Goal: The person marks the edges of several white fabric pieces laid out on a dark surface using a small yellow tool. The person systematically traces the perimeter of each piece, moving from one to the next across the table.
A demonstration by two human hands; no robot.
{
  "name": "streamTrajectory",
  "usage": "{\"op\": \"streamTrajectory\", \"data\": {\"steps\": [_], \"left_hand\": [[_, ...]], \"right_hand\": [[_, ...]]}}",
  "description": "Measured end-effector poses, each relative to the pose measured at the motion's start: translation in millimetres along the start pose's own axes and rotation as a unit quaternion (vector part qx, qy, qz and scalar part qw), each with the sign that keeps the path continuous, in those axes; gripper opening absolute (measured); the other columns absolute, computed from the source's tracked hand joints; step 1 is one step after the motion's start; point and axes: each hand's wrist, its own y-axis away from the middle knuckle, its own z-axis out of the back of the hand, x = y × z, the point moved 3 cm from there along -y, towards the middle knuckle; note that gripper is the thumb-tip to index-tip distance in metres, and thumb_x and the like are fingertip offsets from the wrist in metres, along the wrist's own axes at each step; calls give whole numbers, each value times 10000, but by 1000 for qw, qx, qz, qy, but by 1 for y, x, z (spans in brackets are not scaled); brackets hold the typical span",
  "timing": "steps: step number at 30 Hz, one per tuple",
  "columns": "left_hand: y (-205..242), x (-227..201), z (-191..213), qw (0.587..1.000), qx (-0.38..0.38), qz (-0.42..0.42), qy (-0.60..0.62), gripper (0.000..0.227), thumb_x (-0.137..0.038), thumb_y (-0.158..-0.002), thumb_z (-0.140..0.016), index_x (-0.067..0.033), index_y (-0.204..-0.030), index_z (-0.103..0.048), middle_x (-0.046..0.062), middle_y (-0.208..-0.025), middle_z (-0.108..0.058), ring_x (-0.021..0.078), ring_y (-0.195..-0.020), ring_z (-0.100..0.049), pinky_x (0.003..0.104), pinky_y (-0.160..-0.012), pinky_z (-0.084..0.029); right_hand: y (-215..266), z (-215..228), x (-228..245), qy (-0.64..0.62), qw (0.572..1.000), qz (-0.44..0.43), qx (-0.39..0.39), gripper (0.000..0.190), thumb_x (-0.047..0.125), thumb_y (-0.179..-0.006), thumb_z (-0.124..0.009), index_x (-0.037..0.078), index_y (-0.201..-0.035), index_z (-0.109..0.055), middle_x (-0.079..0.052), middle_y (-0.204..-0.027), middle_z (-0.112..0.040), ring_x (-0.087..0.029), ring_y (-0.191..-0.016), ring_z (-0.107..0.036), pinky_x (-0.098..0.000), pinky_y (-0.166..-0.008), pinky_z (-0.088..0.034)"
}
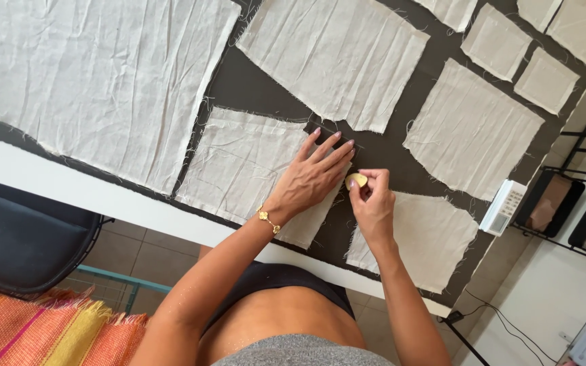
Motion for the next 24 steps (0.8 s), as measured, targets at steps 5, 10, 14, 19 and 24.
{"op": "streamTrajectory", "data": {"steps": [5, 10, 14, 19, 24], "left_hand": [[2, 1, -5, 1000, -7, 3, 8, 487, -296, -1087, -628, -105, -1534, -610, 70, -1640, -542, 304, -1579, -443, 619, -1337, -251], [2, 0, -2, 1000, -9, 3, 6, 491, -319, -1088, -634, -105, -1529, -614, 67, -1633, -551, 300, -1575, -450, 615, -1337, -257], [1, 1, -2, 1000, -10, 1, 6, 493, -321, -1090, -631, -107, -1534, -614, 63, -1634, -553, 299, -1574, -451, 619, -1340, -253], [-2, -2, 4, 1000, 1, -3, 15, 489, -301, -1102, -618, -100, -1547, -606, 75, -1633, -555, 303, -1582, -439, 623, -1340, -238], [-5, -2, 8, 1000, 10, -4, 13, 486, -289, -1100, -615, -91, -1545, -615, 89, -1628, -566, 314, -1580, -439, 620, -1337, -236]], "right_hand": [[0, 0, -2, 1, 1000, -3, -8, 266, 77, -1065, -682, -6, -1284, -555, -290, -968, -794, -375, -814, -792, -402, -638, -615], [21, -6, -3, 3, 1000, -5, 7, 264, 42, -1052, -686, -14, -1278, -562, -286, -946, -794, -388, -808, -791, -412, -615, -620], [16, -4, 1, -12, 1000, -17, -15, 261, 92, -1061, -686, 8, -1276, -563, -254, -931, -795, -335, -776, -786, -398, -610, -605], [-27, 5, 7, -24, 994, -2, -103, 250, 88, -1114, -636, -18, -1313, -528, -232, -960, -777, -259, -755, -748, -353, -629, -600], [-42, 5, 18, -11, 991, 0, -132, 239, 82, -1096, -690, -7, -1253, -534, -260, -942, -789, -326, -725, -767, -400, -618, -594]]}}
